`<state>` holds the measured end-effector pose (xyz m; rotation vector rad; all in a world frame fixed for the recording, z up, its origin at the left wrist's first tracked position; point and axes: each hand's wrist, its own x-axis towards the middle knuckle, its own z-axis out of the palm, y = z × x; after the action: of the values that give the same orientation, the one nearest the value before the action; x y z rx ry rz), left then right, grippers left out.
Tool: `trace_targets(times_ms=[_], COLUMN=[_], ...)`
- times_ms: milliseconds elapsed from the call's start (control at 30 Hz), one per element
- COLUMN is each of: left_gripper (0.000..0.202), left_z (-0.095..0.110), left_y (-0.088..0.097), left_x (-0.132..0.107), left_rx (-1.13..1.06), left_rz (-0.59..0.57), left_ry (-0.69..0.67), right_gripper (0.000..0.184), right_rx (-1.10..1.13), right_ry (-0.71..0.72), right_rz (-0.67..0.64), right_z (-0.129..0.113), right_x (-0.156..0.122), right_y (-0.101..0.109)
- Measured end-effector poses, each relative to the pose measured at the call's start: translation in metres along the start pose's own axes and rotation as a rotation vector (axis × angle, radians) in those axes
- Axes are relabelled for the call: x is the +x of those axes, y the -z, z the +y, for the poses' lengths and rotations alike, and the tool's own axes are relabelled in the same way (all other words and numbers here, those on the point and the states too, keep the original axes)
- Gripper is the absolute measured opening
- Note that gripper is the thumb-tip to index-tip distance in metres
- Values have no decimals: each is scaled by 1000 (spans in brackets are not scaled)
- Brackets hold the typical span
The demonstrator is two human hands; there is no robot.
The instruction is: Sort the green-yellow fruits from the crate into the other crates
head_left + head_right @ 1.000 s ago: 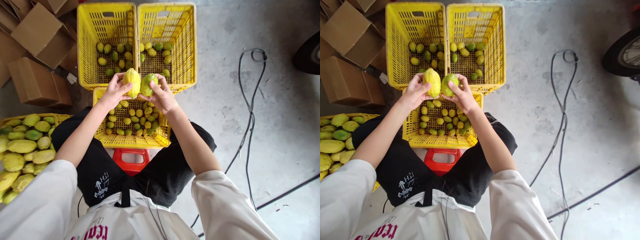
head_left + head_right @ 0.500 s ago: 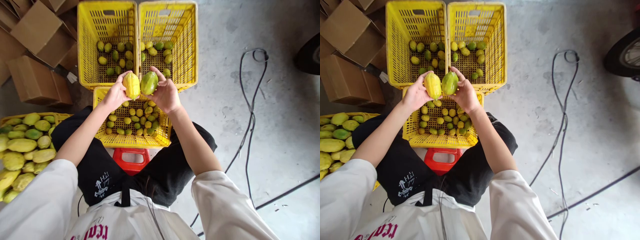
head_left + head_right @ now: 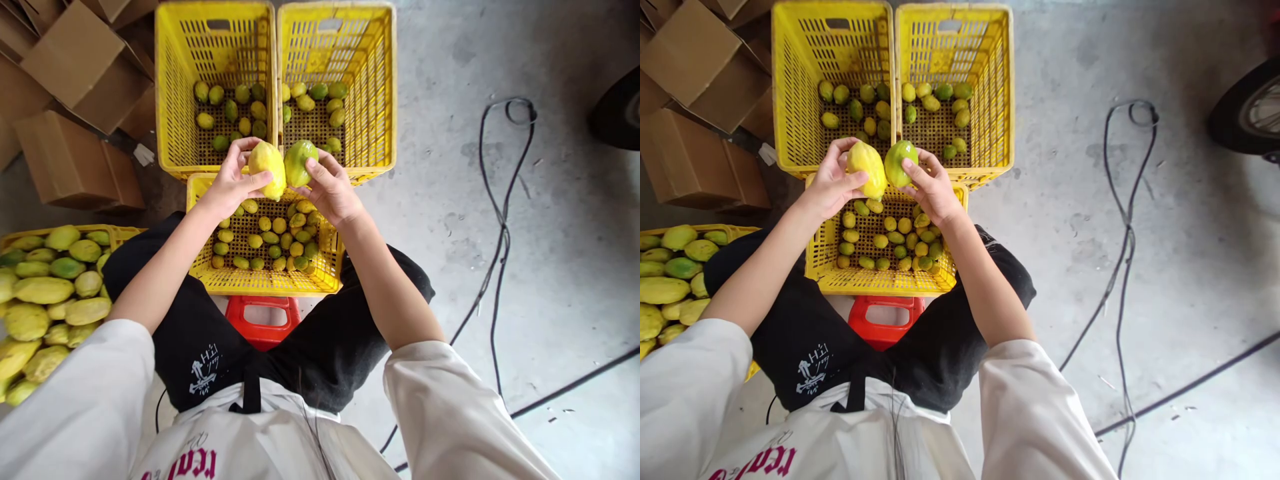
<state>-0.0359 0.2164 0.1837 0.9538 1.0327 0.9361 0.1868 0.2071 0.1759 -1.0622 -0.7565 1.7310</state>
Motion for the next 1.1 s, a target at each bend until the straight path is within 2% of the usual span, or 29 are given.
trace_targets(times_ms=[100,200,267,600,933,1100], left_gripper=[78,75,72,69,83,77], left_z=[-4,-9,-12,-10,-15,-20], left_y=[5,11,15,18,17,11], left_x=[2,7,11,13,11,7], left_rx=[54,106,117,114,143,126], left_rz=[-69,-174,-204,-155,-91,-101], left_ry=[-48,-93,-95,-75,-146,-87], right_gripper=[46,57,64,67,76,68], right_rx=[1,-26,-56,-213,-133,-123], right_ry=[-6,31,40,97,16,19], right_rz=[-12,-34,-52,-122,-86,-122], right_z=[1,-1,-1,6,5,10], right_x=[0,-1,0,11,5,6], right_y=[0,0,2,19,8,1])
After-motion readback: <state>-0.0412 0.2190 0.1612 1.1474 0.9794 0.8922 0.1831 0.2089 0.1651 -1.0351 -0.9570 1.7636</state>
